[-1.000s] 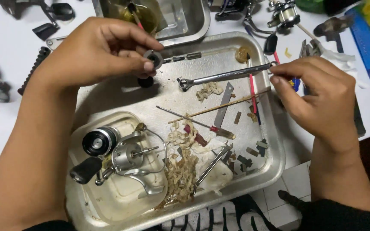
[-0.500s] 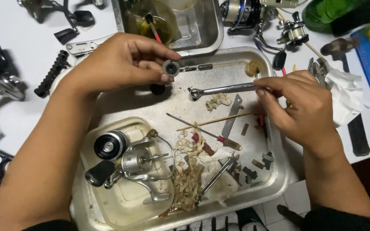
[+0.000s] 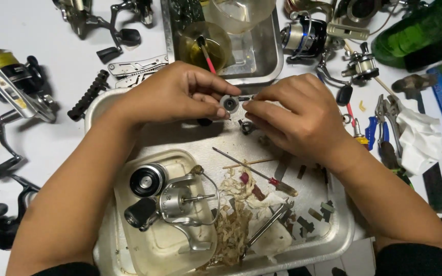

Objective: The person cleans small internal components of a fishing reel using a cloth and a red brush. They repeatedly wipe the parts and use the brush to scrub inside the component, occasionally dipping the brush into a container of liquid. The workspace contains multiple fishing reels and tools.

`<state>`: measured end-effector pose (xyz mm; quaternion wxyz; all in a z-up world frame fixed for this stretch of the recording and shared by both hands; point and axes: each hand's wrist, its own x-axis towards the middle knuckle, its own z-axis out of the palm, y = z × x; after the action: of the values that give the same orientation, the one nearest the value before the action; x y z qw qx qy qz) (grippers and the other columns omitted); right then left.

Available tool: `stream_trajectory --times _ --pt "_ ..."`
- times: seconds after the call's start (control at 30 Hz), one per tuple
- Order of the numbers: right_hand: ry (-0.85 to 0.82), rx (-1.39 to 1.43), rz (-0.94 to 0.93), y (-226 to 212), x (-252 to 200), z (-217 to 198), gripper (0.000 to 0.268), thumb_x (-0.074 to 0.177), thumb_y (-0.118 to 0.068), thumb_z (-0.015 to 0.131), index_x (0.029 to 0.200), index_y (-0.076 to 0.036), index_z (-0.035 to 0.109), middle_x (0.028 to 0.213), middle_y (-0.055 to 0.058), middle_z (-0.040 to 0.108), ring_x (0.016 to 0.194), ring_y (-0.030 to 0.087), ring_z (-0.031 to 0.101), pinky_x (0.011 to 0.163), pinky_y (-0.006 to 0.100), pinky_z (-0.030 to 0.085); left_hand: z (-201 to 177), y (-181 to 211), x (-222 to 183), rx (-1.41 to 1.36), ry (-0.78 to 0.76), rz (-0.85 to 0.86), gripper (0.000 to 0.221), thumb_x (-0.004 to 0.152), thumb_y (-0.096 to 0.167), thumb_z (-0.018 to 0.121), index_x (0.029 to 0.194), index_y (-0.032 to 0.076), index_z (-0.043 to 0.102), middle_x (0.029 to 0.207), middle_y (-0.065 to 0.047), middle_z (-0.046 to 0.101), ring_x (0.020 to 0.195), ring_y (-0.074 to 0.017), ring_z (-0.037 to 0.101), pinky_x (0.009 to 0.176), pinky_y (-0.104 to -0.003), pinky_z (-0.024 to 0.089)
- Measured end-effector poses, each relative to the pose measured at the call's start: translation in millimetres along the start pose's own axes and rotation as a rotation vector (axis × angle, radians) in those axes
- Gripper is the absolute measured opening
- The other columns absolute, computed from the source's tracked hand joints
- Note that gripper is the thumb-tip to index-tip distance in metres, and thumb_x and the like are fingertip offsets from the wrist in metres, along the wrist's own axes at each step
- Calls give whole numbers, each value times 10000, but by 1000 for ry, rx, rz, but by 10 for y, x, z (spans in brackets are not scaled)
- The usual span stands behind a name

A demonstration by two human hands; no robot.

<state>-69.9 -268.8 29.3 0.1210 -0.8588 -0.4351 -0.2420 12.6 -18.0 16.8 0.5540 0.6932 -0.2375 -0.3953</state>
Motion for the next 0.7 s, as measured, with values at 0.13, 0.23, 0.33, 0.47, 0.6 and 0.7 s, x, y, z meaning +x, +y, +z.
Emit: stream_trajectory --times 0.13,0.23,0.33,0.47,0.6,0.7 --pt "22 -86 -59 22 30 90 108 1044 -174 778 1062 -70 755 989 95 731 836 280 641 704 400 419 14 2 -9 -54 -3 -7 450 861 74 752 1310 74 722 847 -24 804 725 -10 674 550 -155 461" --pt "51 -155 -105 9 30 102 96 1059 -165 711 1012 -109 773 995 73 744 869 277 641 729 389 417 24 19 -9 15 -42 9 428 869 85 752 1297 86 738 789 -2 804 683 33 623 553 -145 440" --pt "64 -176 -145 -12 44 105 167 1069 -193 647 970 -108 751 993 71 744 855 273 639 760 390 407 29 32 -9 41 -63 -5 417 858 55 681 1269 99 730 989 -91 849 950 -76 804 744 -159 596" --pt "93 -182 -166 -15 62 123 181 1060 -192 662 901 -131 721 968 56 728 850 265 641 775 378 399 21 -35 27 63 -128 81 410 847 67 714 1256 83 723 1024 -56 838 960 -74 793 828 -159 598" --pt "76 -96 -132 -30 22 145 161 1020 -215 723 906 -103 713 984 61 716 878 288 658 791 413 413 39 -87 48 39 -180 161 410 836 78 774 1242 62 722 1046 -40 826 915 -44 754 797 -143 574" --pt "96 -64 -80 -12 -48 166 184 1039 -254 659 979 -99 739 1049 91 695 905 313 623 823 440 395 42 -92 46 -25 -164 103 413 839 50 743 1251 52 715 1038 -82 828 957 -100 788 837 -172 607"
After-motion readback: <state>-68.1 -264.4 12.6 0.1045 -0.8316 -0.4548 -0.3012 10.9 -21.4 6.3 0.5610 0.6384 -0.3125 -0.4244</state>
